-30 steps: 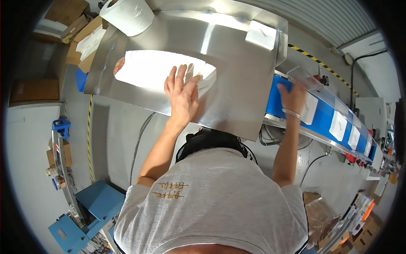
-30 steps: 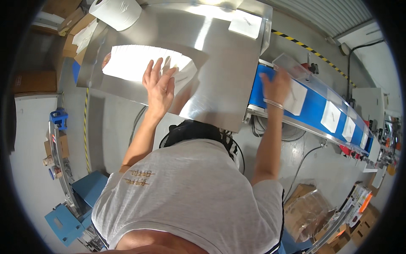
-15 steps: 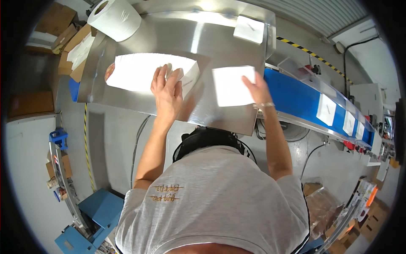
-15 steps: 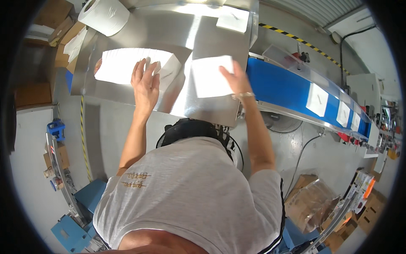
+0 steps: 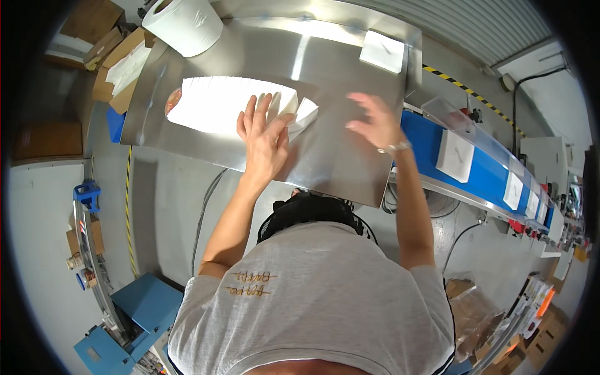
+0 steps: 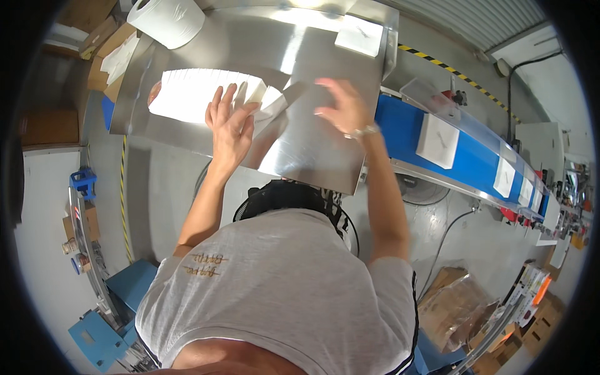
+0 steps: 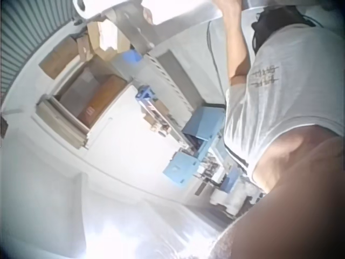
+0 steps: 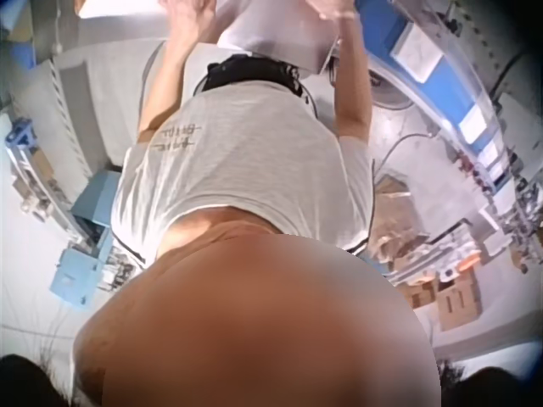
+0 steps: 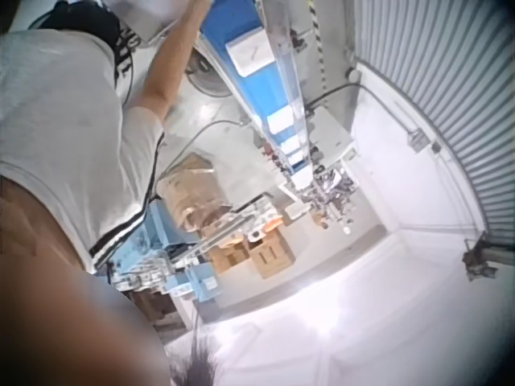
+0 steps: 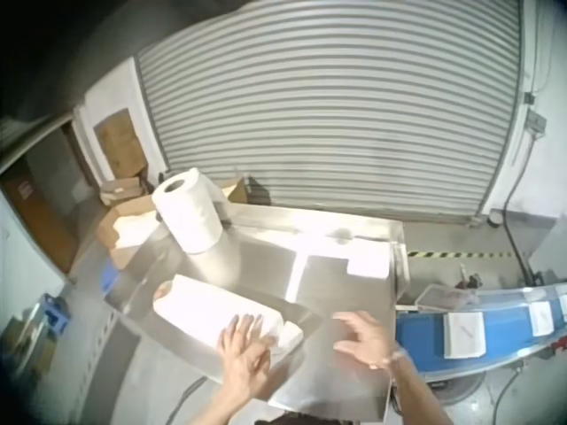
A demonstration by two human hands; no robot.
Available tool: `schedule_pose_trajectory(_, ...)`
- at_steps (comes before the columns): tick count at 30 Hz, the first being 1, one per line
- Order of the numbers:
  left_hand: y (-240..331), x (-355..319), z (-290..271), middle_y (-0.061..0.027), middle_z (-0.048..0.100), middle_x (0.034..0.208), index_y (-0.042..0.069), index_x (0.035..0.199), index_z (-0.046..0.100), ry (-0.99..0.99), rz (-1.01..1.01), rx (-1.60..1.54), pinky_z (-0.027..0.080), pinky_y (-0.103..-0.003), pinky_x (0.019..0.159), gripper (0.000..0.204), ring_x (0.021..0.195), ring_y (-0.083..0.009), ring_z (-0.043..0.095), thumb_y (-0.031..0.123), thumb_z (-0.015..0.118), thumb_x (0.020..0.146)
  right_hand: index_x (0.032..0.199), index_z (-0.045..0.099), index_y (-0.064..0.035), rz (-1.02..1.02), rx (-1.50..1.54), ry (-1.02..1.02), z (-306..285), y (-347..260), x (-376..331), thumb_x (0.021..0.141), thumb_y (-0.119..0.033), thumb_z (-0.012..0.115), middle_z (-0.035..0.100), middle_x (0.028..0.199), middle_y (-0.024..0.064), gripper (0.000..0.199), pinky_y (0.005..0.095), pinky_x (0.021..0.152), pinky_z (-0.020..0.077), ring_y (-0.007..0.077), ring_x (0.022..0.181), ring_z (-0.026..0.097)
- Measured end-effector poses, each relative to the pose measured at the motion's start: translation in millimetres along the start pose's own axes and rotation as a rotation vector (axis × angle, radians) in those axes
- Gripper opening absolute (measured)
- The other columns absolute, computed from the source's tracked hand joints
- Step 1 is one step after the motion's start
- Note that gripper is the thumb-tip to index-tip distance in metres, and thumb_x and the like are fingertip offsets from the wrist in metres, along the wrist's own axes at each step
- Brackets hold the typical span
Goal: Processing and sorting stacks of paper napkins from a production machine onto a conveyor belt.
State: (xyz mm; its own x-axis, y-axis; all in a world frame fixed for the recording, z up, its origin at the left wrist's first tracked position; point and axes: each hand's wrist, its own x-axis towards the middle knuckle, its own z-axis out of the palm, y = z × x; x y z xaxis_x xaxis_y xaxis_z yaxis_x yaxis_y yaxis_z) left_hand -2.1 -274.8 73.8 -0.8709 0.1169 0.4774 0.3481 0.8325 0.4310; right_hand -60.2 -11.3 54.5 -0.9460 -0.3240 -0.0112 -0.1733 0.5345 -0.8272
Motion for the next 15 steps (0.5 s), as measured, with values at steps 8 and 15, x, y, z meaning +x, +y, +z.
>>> schedule_pose_trajectory(8,-6.1,9.2,-5.2,-0.0207,0.034,0.143,0.008,0.117,0.06,0.001,-0.085,0.029,0.017,-0.053,0.109,0.04,0.135,-0.042,0.026,0.011,0.067,0.078,0.117,0.054,-0.0046,0.176,0.243,-0.336,36.0,-21.9,33.9,0.085,-0.027,0.069,0.056,0.12,0.0089,0.042,0.0304,0.093,0.0431,0.0162,0.108,0.053)
schedule_pose_trajectory(15,-18.6,4.9,-5.5,-0.0166,0.049,0.132,0.007,0.113,0.064,0.038,-0.064,-0.007,0.033,-0.049,0.102,0.037,0.125,-0.0393,0.04,-0.005,0.062,0.078,0.089,0.06,-0.0049,0.515,0.239,0.594,-19.0,95.6,-64.3,0.091,-0.028,0.063,0.051,0.071,-0.0026,0.023,0.0248,0.057,0.0372,0.0058,0.066,0.041)
